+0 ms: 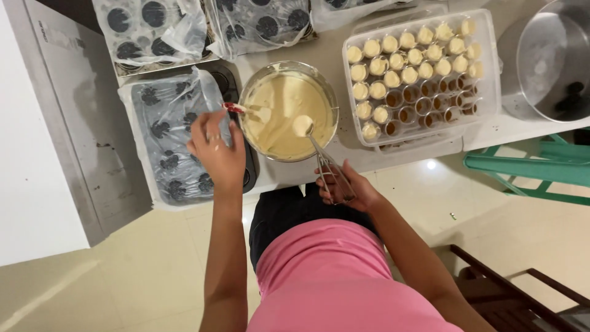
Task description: Scoop batter from a mixing bowl into small plastic cups using a cookie scoop.
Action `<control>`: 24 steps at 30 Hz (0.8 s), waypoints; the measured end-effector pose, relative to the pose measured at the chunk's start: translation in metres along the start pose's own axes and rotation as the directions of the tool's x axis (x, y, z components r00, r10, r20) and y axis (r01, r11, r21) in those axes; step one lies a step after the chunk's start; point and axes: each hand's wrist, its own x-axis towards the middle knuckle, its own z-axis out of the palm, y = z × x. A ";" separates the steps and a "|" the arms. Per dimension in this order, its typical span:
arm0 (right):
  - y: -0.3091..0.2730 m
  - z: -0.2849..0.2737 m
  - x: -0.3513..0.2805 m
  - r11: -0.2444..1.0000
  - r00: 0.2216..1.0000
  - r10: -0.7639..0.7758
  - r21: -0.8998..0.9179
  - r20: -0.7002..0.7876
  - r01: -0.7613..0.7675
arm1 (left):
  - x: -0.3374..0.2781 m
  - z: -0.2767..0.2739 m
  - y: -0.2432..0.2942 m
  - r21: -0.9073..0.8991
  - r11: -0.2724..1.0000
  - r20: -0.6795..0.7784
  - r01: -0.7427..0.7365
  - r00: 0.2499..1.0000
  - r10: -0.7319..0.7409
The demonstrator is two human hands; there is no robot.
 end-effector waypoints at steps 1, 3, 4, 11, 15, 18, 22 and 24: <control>0.002 -0.004 0.000 1.000 1.000 0.001 -0.003 -0.002 -0.001 | -0.008 -0.002 0.000 -0.003 1.000 -0.001 0.002 1.000 -0.002; 0.005 -0.014 0.001 0.998 0.982 -0.029 0.061 0.189 0.018 | -0.023 -0.004 0.001 -0.050 0.996 0.004 0.068 0.998 -0.068; -0.002 -0.007 0.000 0.998 0.982 -0.027 0.060 0.185 0.017 | -0.029 -0.004 0.002 -0.052 0.996 0.005 0.071 0.997 -0.071; -0.023 0.006 -0.001 0.947 0.995 0.035 -0.315 -0.097 -0.064 | -0.068 -0.007 0.002 -0.016 0.992 0.041 0.124 0.991 -0.124; -0.020 -0.014 -0.022 0.979 1.000 0.008 -0.205 -0.024 -0.013 | -0.071 -0.014 0.019 -0.085 0.975 0.087 0.204 0.977 -0.196; -0.022 -0.020 -0.045 0.988 0.999 -0.025 -0.153 -0.036 0.019 | -0.068 -0.013 0.025 -0.135 0.956 0.117 0.261 0.962 -0.246; -0.030 -0.027 -0.078 0.980 0.992 -0.108 -0.172 -0.064 0.096 | -0.066 -0.003 0.025 -0.211 0.945 0.102 0.249 0.967 -0.232; -0.040 -0.032 -0.094 0.972 0.958 -0.175 -0.197 -0.228 0.131 | -0.062 -0.001 0.033 -0.187 0.969 0.055 0.164 0.986 -0.156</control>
